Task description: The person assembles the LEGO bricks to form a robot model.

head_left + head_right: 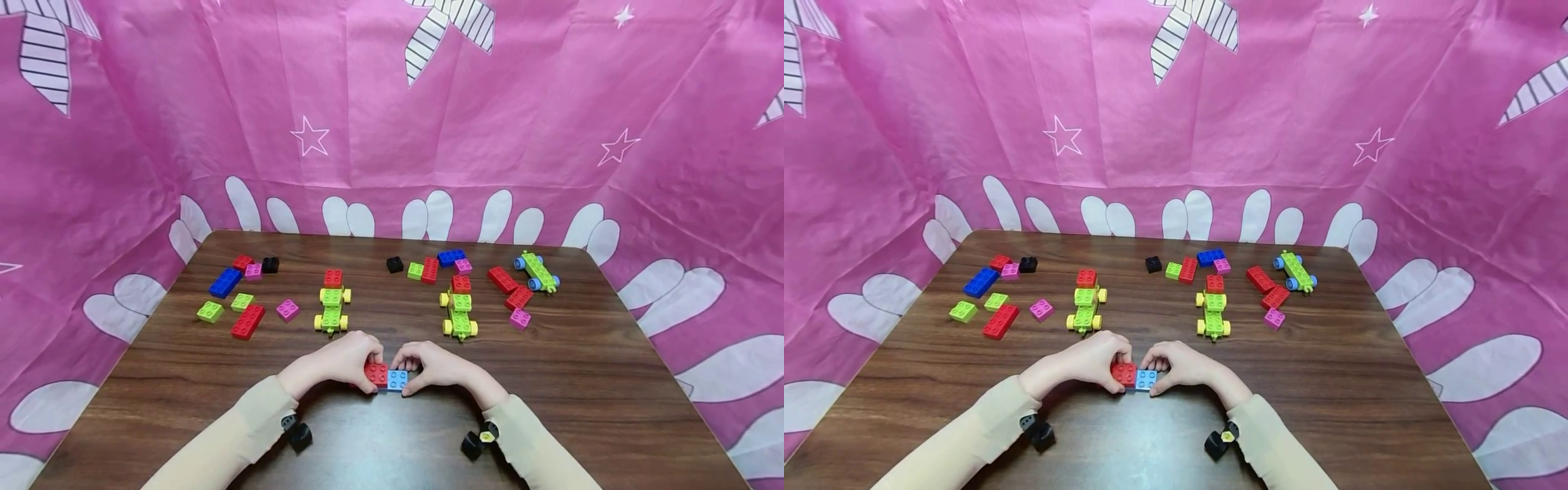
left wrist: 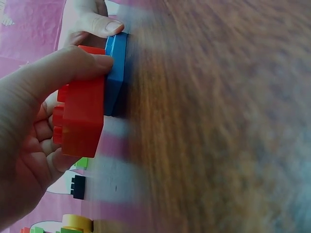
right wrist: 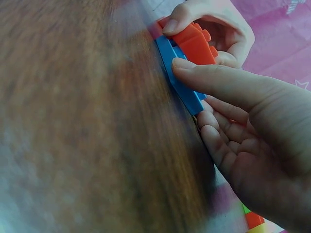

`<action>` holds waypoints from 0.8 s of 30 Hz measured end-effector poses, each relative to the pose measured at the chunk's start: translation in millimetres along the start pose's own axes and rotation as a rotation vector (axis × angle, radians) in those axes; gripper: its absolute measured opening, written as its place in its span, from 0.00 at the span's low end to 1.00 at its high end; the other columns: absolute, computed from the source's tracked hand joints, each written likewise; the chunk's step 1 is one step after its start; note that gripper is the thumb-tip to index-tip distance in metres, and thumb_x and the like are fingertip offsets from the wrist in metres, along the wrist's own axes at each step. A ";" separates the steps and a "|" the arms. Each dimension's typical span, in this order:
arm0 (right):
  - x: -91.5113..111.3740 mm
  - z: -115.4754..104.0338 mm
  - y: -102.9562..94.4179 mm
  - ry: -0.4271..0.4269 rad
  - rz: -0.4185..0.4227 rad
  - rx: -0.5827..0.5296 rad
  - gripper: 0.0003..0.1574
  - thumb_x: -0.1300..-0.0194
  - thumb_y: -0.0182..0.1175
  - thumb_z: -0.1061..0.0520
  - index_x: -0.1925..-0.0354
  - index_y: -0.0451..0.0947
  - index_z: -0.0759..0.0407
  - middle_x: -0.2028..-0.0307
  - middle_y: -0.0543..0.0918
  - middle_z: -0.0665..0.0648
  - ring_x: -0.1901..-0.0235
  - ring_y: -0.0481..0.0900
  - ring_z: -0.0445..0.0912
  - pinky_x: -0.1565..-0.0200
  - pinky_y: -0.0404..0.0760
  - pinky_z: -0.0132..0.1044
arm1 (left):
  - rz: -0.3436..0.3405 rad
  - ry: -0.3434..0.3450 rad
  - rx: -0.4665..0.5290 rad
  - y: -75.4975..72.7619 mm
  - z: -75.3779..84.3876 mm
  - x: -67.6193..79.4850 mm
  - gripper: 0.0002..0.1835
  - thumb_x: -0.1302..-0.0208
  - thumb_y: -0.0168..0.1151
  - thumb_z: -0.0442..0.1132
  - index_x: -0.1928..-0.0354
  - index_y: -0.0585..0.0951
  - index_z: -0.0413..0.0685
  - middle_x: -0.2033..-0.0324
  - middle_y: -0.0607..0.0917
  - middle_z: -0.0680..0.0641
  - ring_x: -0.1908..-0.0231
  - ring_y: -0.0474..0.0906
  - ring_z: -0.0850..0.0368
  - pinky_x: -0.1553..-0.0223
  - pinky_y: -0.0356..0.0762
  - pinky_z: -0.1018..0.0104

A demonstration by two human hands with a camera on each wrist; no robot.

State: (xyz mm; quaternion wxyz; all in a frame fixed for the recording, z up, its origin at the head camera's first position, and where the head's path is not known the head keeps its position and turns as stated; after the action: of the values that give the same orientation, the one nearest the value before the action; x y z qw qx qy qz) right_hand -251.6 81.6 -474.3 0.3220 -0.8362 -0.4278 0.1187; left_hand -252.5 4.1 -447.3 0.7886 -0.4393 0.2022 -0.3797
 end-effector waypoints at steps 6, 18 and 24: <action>0.6 -1.4 -0.2 0.004 0.000 0.001 0.21 0.49 0.74 0.52 0.57 0.81 0.54 0.65 0.79 0.45 0.64 0.73 0.33 0.59 0.75 0.27 | -0.006 -0.006 0.011 0.2 -0.4 -0.6 0.18 0.62 0.80 0.44 0.78 0.76 0.56 0.80 0.74 0.62 0.78 0.66 0.71 0.78 0.65 0.77; 0.6 -2.0 -1.1 0.012 0.001 -0.001 0.21 0.50 0.74 0.53 0.57 0.81 0.54 0.65 0.79 0.46 0.64 0.72 0.34 0.59 0.75 0.27 | 0.001 -0.006 0.017 -1.2 -0.5 -0.7 0.17 0.62 0.80 0.43 0.77 0.77 0.55 0.79 0.74 0.61 0.78 0.67 0.70 0.77 0.66 0.77; 0.6 -1.5 -1.0 0.017 -0.001 -0.003 0.21 0.50 0.74 0.53 0.57 0.81 0.55 0.65 0.79 0.46 0.64 0.72 0.33 0.59 0.75 0.27 | -0.005 -0.008 -0.006 -1.1 -0.5 -1.4 0.18 0.62 0.80 0.45 0.77 0.76 0.56 0.79 0.74 0.62 0.78 0.67 0.71 0.77 0.65 0.78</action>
State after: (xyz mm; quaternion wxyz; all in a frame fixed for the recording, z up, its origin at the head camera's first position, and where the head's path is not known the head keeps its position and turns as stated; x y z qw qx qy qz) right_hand -251.2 81.9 -472.4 0.3244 -0.8374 -0.4257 0.1109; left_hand -254.1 4.5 -446.7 0.7872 -0.4436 0.1991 -0.3794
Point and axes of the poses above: each hand's wrist, its own x-axis away from the middle knuckle, its own y-axis out of the palm, z = x × y, the point moved 10 cm from there along -x, towards the middle knuckle
